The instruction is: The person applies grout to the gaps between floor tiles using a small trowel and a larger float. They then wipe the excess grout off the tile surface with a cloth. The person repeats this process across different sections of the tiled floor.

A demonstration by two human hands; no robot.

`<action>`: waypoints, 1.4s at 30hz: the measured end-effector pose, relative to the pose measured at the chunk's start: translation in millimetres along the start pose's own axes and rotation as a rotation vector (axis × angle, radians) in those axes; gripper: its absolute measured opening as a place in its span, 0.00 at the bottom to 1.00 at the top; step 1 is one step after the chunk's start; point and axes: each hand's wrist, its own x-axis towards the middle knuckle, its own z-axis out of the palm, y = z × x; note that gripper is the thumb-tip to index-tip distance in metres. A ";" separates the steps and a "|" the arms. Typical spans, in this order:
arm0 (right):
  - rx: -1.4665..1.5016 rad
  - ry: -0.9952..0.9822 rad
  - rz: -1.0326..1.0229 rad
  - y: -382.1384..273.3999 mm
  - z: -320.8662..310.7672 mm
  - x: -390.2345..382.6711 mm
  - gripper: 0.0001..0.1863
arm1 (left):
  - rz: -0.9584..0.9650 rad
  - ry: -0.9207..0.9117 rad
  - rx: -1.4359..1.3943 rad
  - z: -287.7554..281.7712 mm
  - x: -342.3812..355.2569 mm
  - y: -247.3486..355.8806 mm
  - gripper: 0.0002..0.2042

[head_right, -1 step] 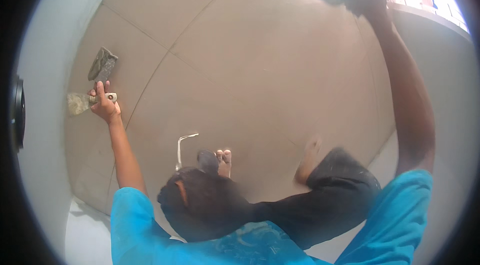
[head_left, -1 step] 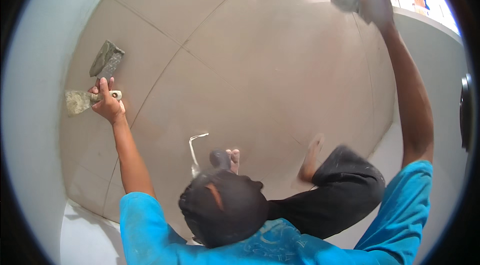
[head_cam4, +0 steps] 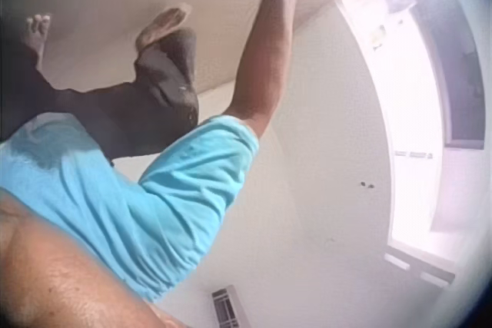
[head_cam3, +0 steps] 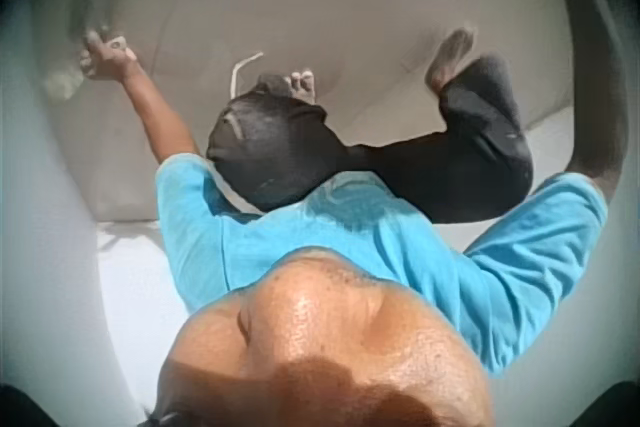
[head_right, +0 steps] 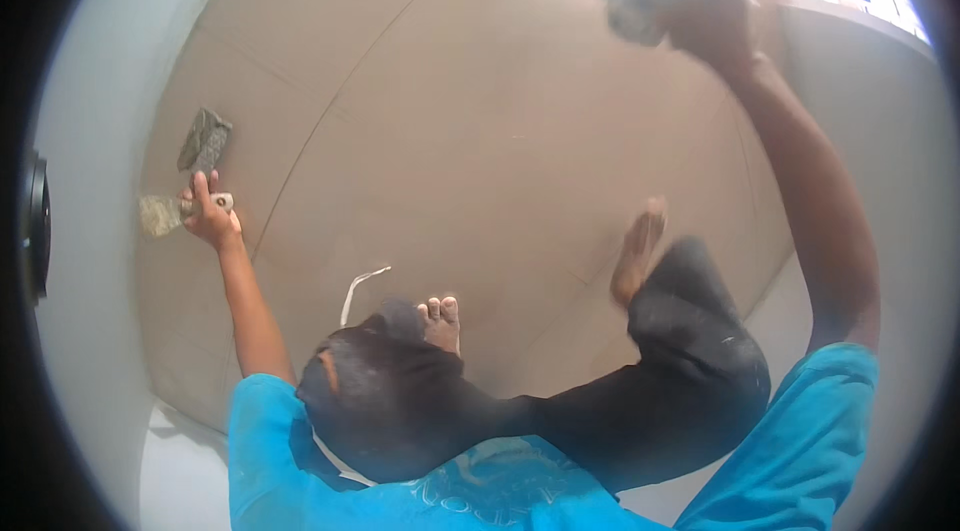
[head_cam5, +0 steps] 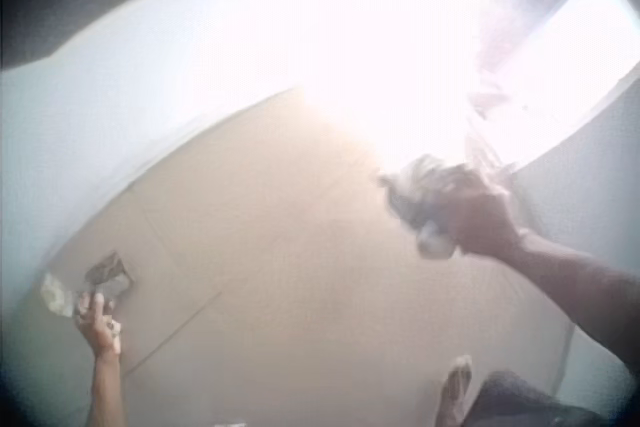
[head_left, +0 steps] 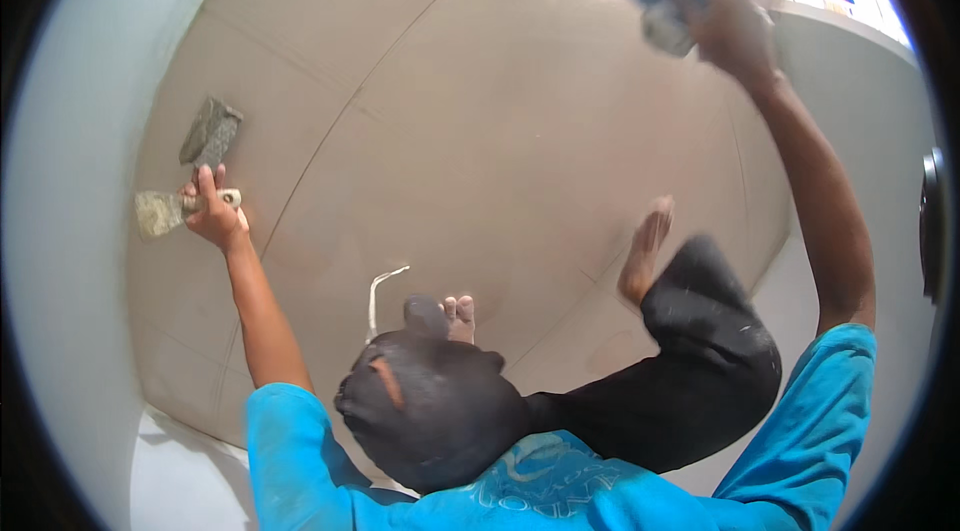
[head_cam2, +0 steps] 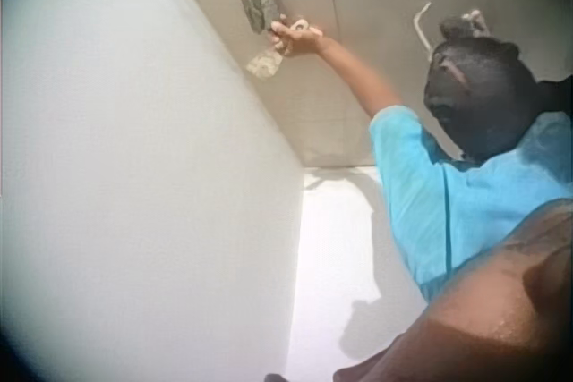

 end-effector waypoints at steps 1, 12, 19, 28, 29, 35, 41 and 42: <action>-0.058 0.039 -0.094 -12.1 4.9 -18.8 0.24 | -0.009 0.000 0.022 2.8 -1.5 1.4 0.14; 0.531 -0.183 -0.864 -222.1 183.1 11.5 0.31 | -0.203 0.194 0.204 21.3 -15.9 28.9 0.12; 0.371 -0.024 -0.388 -70.6 300.7 216.6 0.29 | -0.303 0.459 0.413 19.8 -21.3 37.3 0.10; 0.144 0.168 0.542 346.1 318.6 380.9 0.17 | -0.317 0.577 0.476 118.1 -44.9 62.2 0.10; 0.174 0.209 0.545 350.0 314.6 390.0 0.17 | -0.344 0.625 0.489 127.8 -43.6 62.7 0.09; 0.618 0.447 0.191 199.2 289.1 471.3 0.16 | -0.265 0.787 0.385 171.9 -50.3 69.4 0.09; 0.884 0.348 -0.347 -64.0 301.2 455.7 0.23 | -0.189 0.760 0.308 187.4 -28.8 59.3 0.08; 0.961 0.311 -0.431 -112.6 299.7 442.9 0.21 | -0.240 0.763 0.244 192.5 -29.5 58.9 0.08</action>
